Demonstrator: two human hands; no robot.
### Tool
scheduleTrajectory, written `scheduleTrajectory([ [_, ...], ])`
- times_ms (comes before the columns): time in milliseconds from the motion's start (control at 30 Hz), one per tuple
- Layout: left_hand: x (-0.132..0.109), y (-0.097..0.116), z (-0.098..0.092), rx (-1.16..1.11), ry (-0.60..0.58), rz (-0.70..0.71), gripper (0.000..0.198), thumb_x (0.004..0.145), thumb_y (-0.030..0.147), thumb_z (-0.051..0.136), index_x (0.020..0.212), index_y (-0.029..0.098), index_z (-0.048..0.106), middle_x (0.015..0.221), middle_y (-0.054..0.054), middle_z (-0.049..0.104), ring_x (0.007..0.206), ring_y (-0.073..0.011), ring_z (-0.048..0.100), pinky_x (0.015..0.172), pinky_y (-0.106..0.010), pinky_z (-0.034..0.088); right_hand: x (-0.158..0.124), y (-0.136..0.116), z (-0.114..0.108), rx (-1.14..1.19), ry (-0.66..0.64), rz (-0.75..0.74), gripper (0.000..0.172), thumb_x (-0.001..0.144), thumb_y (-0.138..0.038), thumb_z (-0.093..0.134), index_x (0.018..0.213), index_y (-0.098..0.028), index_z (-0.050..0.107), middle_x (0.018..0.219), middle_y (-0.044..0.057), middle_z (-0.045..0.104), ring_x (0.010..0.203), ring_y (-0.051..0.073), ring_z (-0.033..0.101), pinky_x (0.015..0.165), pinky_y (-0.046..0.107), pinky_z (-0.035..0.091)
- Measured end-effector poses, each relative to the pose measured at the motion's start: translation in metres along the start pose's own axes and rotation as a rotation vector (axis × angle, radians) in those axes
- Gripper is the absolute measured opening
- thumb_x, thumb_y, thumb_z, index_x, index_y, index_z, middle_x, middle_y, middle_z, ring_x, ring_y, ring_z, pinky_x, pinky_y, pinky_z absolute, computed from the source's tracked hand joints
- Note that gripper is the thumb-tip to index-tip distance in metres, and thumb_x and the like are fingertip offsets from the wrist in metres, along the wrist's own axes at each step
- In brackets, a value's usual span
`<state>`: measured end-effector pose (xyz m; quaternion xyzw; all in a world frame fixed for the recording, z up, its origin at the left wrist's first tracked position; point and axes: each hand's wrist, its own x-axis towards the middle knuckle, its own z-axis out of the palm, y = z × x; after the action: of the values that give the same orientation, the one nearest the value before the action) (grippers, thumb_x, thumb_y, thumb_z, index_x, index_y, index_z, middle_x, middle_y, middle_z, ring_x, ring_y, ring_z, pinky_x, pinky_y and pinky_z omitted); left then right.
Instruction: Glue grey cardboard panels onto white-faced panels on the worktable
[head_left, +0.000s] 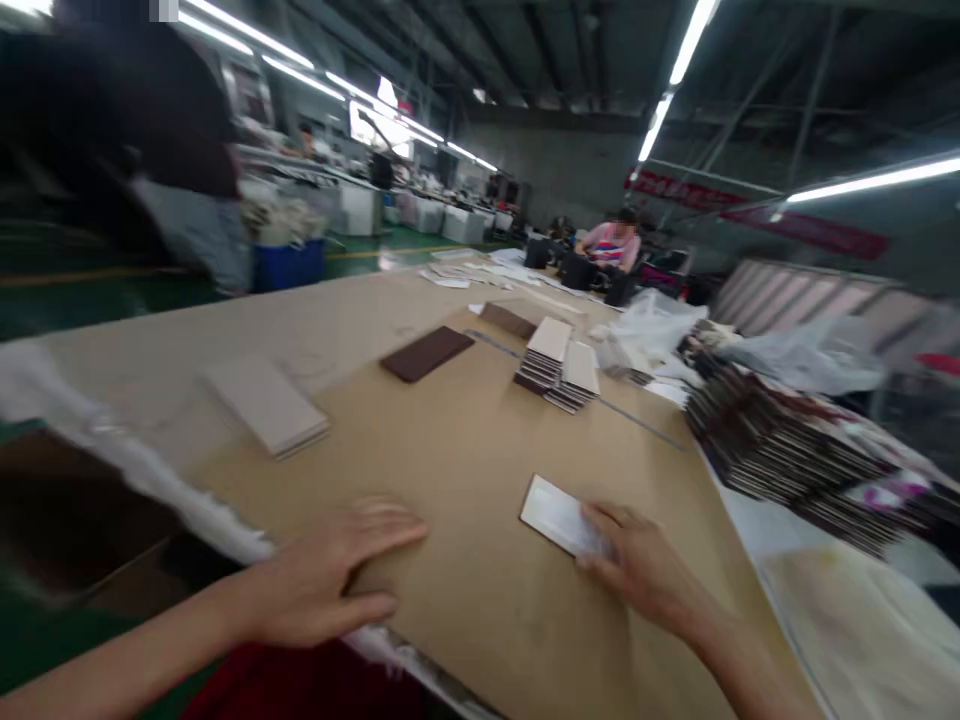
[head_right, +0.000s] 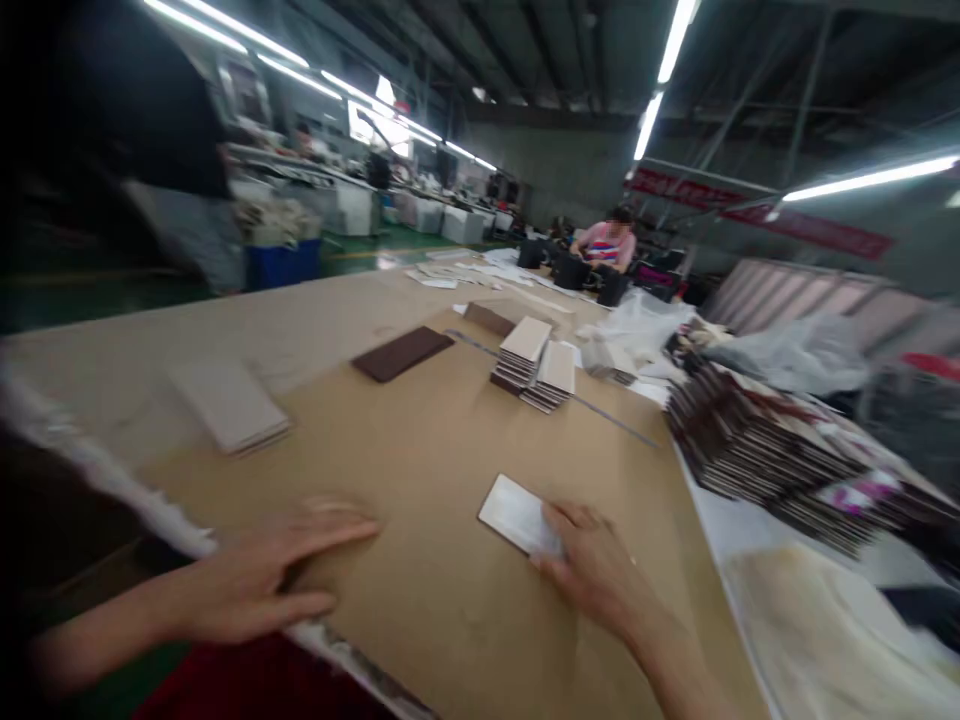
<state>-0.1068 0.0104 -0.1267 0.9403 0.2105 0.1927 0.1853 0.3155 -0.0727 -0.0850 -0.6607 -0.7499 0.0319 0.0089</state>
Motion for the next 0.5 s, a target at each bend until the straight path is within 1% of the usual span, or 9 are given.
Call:
scheduleTrajectory([
  [33, 0.001, 0.004, -0.004, -0.053, 0.006, -0.002, 0.065, 0.086, 0.040, 0.067, 0.146, 0.029, 0.045, 0.141, -0.007, 0.060, 0.130, -0.0256, 0.054, 0.114, -0.041, 0.041, 0.000, -0.018, 0.009, -0.030, 0.040, -0.043, 0.050, 0.090, -0.043, 0.063, 0.135, -0.020, 0.063, 0.138, 0.015, 0.062, 0.123, 0.034, 0.059, 0.104, 0.053, 0.046],
  [133, 0.001, 0.008, -0.016, -0.179, 0.067, 0.013, 0.062, 0.083, 0.041, 0.070, 0.140, 0.023, 0.052, 0.131, -0.011, 0.065, 0.120, -0.0254, 0.061, 0.108, -0.040, 0.046, 0.005, -0.069, 0.031, -0.099, 0.148, -0.225, 0.046, 0.089, -0.045, 0.064, 0.130, -0.025, 0.067, 0.133, 0.014, 0.065, 0.116, 0.035, 0.064, 0.096, 0.056, 0.052],
  [200, -0.004, 0.004, -0.031, -0.191, 0.110, 0.011, 0.058, 0.084, 0.039, 0.069, 0.138, 0.024, 0.054, 0.128, -0.010, 0.066, 0.117, -0.0244, 0.063, 0.103, -0.038, 0.049, 0.008, -0.094, 0.035, -0.154, 0.240, -0.344, 0.046, 0.088, -0.048, 0.066, 0.128, -0.025, 0.068, 0.131, 0.013, 0.067, 0.112, 0.035, 0.067, 0.091, 0.055, 0.055],
  [233, -0.008, -0.002, -0.043, -0.164, 0.133, -0.001, 0.055, 0.085, 0.037, 0.068, 0.137, 0.025, 0.054, 0.129, -0.010, 0.065, 0.118, -0.0238, 0.062, 0.103, -0.038, 0.048, 0.007, -0.101, 0.033, -0.182, 0.290, -0.393, 0.047, 0.089, -0.049, 0.066, 0.128, -0.025, 0.068, 0.132, 0.012, 0.067, 0.111, 0.035, 0.067, 0.089, 0.054, 0.056],
  [267, -0.012, -0.011, -0.058, -0.112, 0.147, -0.019, 0.052, 0.087, 0.035, 0.066, 0.137, 0.026, 0.054, 0.131, -0.009, 0.064, 0.120, -0.0236, 0.060, 0.105, -0.038, 0.047, 0.006, -0.106, 0.028, -0.207, 0.341, -0.428, 0.047, 0.090, -0.051, 0.064, 0.129, -0.025, 0.067, 0.133, 0.011, 0.066, 0.111, 0.034, 0.068, 0.088, 0.052, 0.057],
  [333, -0.019, -0.041, -0.092, 0.058, 0.144, -0.118, 0.052, 0.089, 0.028, 0.060, 0.140, 0.027, 0.051, 0.141, -0.008, 0.056, 0.130, -0.0239, 0.053, 0.113, -0.041, 0.039, 0.000, -0.106, 0.016, -0.236, 0.444, -0.458, 0.047, 0.095, -0.052, 0.057, 0.131, -0.023, 0.065, 0.135, 0.010, 0.065, 0.112, 0.033, 0.068, 0.088, 0.048, 0.058],
  [400, -0.024, -0.081, -0.126, 0.284, -0.014, -0.230, 0.068, 0.084, 0.023, 0.060, 0.148, 0.024, 0.039, 0.151, -0.010, 0.046, 0.140, -0.0267, 0.042, 0.118, -0.044, 0.031, -0.010, -0.098, 0.004, -0.233, 0.528, -0.467, 0.046, 0.098, -0.051, 0.052, 0.130, -0.021, 0.065, 0.133, 0.010, 0.066, 0.111, 0.031, 0.069, 0.085, 0.044, 0.059],
  [467, -0.027, -0.121, -0.151, 0.331, -0.108, -0.289, 0.082, 0.072, 0.024, 0.069, 0.148, 0.016, 0.039, 0.151, -0.017, 0.045, 0.140, -0.0333, 0.040, 0.118, -0.048, 0.030, -0.020, -0.089, -0.001, -0.197, 0.567, -0.494, 0.044, 0.098, -0.050, 0.052, 0.128, -0.021, 0.065, 0.129, 0.010, 0.069, 0.106, 0.028, 0.071, 0.082, 0.039, 0.060],
  [500, -0.028, -0.138, -0.159, 0.349, -0.154, -0.314, 0.085, 0.067, 0.023, 0.071, 0.146, 0.015, 0.042, 0.151, -0.018, 0.046, 0.139, -0.0352, 0.041, 0.117, -0.050, 0.029, -0.024, -0.085, -0.001, -0.168, 0.572, -0.512, 0.043, 0.097, -0.050, 0.054, 0.128, -0.022, 0.066, 0.127, 0.009, 0.070, 0.104, 0.027, 0.072, 0.081, 0.037, 0.061],
])
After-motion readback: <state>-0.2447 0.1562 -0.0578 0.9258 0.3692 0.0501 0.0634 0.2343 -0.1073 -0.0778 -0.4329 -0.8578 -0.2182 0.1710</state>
